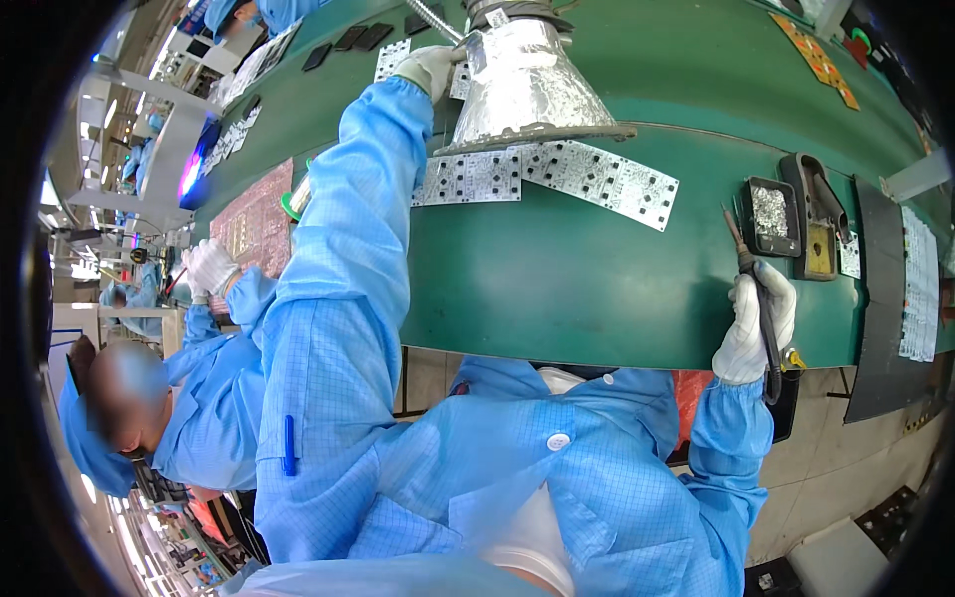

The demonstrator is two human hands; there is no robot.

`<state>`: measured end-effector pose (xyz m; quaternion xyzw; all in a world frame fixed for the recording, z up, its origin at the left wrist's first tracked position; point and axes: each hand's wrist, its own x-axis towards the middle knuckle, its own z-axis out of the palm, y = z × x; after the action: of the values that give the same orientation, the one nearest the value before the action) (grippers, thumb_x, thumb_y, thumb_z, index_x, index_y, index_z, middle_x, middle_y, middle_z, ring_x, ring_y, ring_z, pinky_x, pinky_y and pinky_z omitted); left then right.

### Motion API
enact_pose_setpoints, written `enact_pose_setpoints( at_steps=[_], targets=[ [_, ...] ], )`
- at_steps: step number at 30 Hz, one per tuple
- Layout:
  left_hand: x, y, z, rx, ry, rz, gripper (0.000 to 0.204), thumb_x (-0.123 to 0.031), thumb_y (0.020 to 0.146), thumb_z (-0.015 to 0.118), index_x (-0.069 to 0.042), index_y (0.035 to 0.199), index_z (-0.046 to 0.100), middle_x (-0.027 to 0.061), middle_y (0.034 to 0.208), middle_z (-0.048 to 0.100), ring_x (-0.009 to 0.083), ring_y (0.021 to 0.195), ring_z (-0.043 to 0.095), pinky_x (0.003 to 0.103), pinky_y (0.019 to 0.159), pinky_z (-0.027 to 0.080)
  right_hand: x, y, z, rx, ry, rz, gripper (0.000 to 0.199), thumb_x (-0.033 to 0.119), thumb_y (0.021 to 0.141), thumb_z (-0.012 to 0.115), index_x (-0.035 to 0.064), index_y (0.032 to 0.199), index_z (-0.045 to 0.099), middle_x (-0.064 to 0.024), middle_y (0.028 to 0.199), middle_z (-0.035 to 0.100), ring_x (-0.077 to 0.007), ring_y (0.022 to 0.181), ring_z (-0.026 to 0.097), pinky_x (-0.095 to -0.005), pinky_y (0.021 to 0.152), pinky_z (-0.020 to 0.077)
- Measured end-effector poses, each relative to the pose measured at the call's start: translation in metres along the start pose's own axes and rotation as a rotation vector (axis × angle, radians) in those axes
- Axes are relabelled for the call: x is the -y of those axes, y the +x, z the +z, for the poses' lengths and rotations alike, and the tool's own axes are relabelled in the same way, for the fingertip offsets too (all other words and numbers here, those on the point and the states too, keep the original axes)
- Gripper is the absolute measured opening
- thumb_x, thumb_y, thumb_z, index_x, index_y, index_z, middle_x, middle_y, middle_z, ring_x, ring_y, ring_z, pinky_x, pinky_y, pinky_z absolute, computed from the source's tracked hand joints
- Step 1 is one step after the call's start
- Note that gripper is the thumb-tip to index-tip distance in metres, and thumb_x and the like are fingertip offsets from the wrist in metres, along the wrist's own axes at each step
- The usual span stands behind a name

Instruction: Soldering small electronic components onto printed circuit boards at a manual assembly station.

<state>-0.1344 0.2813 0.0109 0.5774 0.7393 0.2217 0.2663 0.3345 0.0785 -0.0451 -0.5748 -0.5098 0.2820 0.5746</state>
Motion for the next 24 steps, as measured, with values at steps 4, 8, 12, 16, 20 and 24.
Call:
enact_pose_setpoints(
  at_steps=[4, 8, 12, 16, 20, 24],
  targets=[
    [-0.002, 0.004, -0.021, -0.097, 0.864, 0.157, 0.043, -0.020, 0.092, 0.064, -0.015, 0.134, 0.062, 0.0164, 0.122, 0.069, 0.0309, 0.111, 0.067, 0.038, 0.099, 0.053, 0.000, 0.001, 0.002, -0.004, 0.024, -0.070, 0.023, 0.011, 0.095, 0.063, -0.0012, 0.115, 0.064, -0.0092, 0.090, 0.067, -0.0119, 0.074, 0.061, -0.0261, 0.069, 0.0490],
    [0.021, -0.067, -0.024, -0.058, 0.697, 0.507, 0.061, -0.044, 0.086, 0.069, -0.010, 0.136, 0.061, 0.0181, 0.127, 0.067, 0.0312, 0.118, 0.064, 0.038, 0.101, 0.051, -0.002, 0.000, -0.001, -0.026, -0.007, -0.110, 0.022, 0.011, 0.095, 0.063, -0.0011, 0.113, 0.065, -0.0098, 0.090, 0.069, -0.0121, 0.076, 0.063, -0.0256, 0.068, 0.0488],
    [0.039, -0.170, 0.009, -0.019, 0.528, 0.247, 0.061, -0.044, 0.086, 0.072, -0.003, 0.130, 0.062, 0.0187, 0.125, 0.066, 0.0346, 0.118, 0.061, 0.039, 0.102, 0.048, -0.001, -0.002, -0.001, 0.001, 0.040, -0.091, 0.022, 0.008, 0.095, 0.064, -0.0011, 0.115, 0.064, -0.0103, 0.094, 0.068, -0.0120, 0.078, 0.062, -0.0252, 0.071, 0.0494],
    [0.047, -0.253, 0.033, -0.169, 0.394, 0.305, 0.055, -0.035, 0.076, 0.080, -0.009, 0.123, 0.066, 0.0140, 0.124, 0.065, 0.0309, 0.118, 0.061, 0.038, 0.101, 0.050, 0.006, -0.005, 0.002, 0.004, 0.042, -0.115, 0.023, 0.007, 0.094, 0.067, -0.0011, 0.115, 0.064, -0.0108, 0.095, 0.068, -0.0125, 0.079, 0.062, -0.0258, 0.072, 0.0498],
    [0.036, -0.309, 0.056, -0.090, 0.346, 0.277, 0.058, -0.030, 0.072, 0.085, -0.010, 0.123, 0.066, 0.0106, 0.127, 0.063, 0.0303, 0.115, 0.063, 0.038, 0.096, 0.053, 0.010, -0.006, 0.005, -0.030, 0.012, -0.102, 0.024, 0.007, 0.092, 0.068, -0.0018, 0.114, 0.065, -0.0115, 0.093, 0.069, -0.0134, 0.078, 0.063, -0.0262, 0.071, 0.0496],
    [0.011, -0.328, 0.083, 0.008, 0.305, 0.359, 0.060, -0.038, 0.072, 0.085, -0.014, 0.124, 0.066, 0.0079, 0.130, 0.061, 0.0275, 0.113, 0.064, 0.037, 0.089, 0.057, 0.010, -0.006, 0.004, -0.033, 0.030, -0.119, 0.024, 0.006, 0.089, 0.070, -0.0023, 0.112, 0.066, -0.0112, 0.089, 0.070, -0.0140, 0.075, 0.065, -0.0264, 0.070, 0.0509]
  ],
)
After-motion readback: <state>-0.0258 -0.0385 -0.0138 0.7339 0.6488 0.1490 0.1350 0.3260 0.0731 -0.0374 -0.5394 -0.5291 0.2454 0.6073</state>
